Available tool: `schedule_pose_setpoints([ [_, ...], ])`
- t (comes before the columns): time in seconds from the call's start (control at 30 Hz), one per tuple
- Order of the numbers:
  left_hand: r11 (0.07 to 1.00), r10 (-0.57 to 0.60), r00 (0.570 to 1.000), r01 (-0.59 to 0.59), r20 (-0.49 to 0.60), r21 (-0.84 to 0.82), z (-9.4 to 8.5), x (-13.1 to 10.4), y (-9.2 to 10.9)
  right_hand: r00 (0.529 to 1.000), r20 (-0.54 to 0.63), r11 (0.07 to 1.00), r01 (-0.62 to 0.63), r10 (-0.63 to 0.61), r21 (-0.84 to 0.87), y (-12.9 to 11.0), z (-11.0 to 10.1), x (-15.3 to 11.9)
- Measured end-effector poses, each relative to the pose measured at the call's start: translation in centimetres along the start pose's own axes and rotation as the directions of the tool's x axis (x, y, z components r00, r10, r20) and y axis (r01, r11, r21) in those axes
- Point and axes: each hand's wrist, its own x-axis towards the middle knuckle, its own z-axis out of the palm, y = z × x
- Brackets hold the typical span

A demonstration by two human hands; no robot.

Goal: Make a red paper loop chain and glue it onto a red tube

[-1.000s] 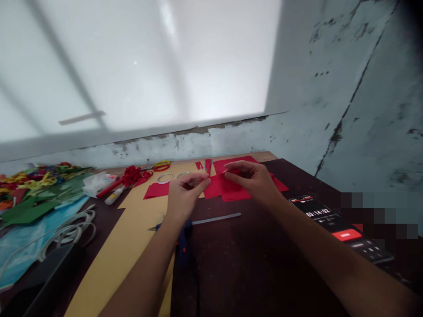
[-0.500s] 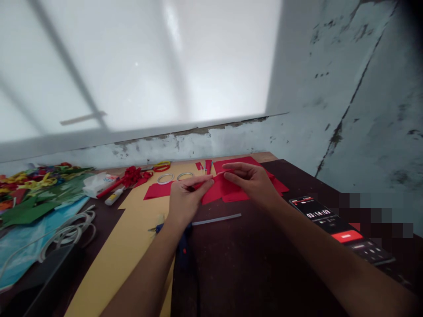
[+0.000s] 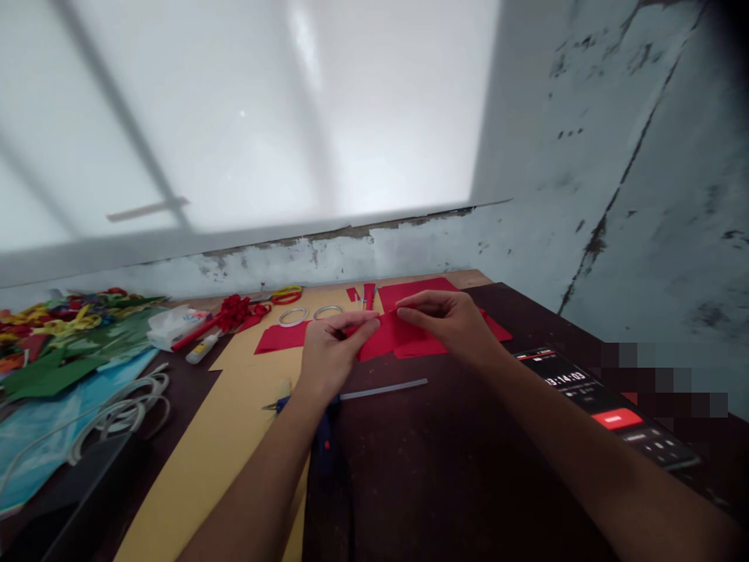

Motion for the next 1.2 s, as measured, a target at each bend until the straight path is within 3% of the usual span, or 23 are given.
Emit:
schedule_pose_setpoints([
  [0.4, 0.996, 0.074, 0.997, -0.075, 0.006, 0.039, 0.1, -0.1, 0.2, 1.0, 0.02, 1.0, 0.022, -0.022, 0.005, 0.0, 0.4, -0.2],
  [0.73, 0.995, 0.01, 0.997, -0.017, 0.072, 0.095, 0.1, -0.1, 0.0, 0.983, 0.147, 0.986, 0.13, -0.113, -0.108, -0.1, 0.1, -0.2],
  [0.93, 0.997, -0.05, 0.999, 0.05, -0.001, -0.055, 0.0, 0.0, -0.1, 0.991, 0.118, 0.987, 0.077, -0.06, -0.141, -0.1, -1.4, 0.4],
  [1.1, 0.995, -0.089, 0.996, 0.09, 0.02, -0.039, 0.0, 0.1, -0.6, 0.976, 0.21, 0.987, 0.085, -0.055, -0.133, 0.4, -1.4, 0.5],
  [1.2, 0.99, -0.105, 0.994, 0.109, 0.04, -0.09, 0.1, 0.1, -0.7, 0.984, 0.162, 0.977, 0.102, -0.071, -0.19, 0.5, -1.4, 0.5],
])
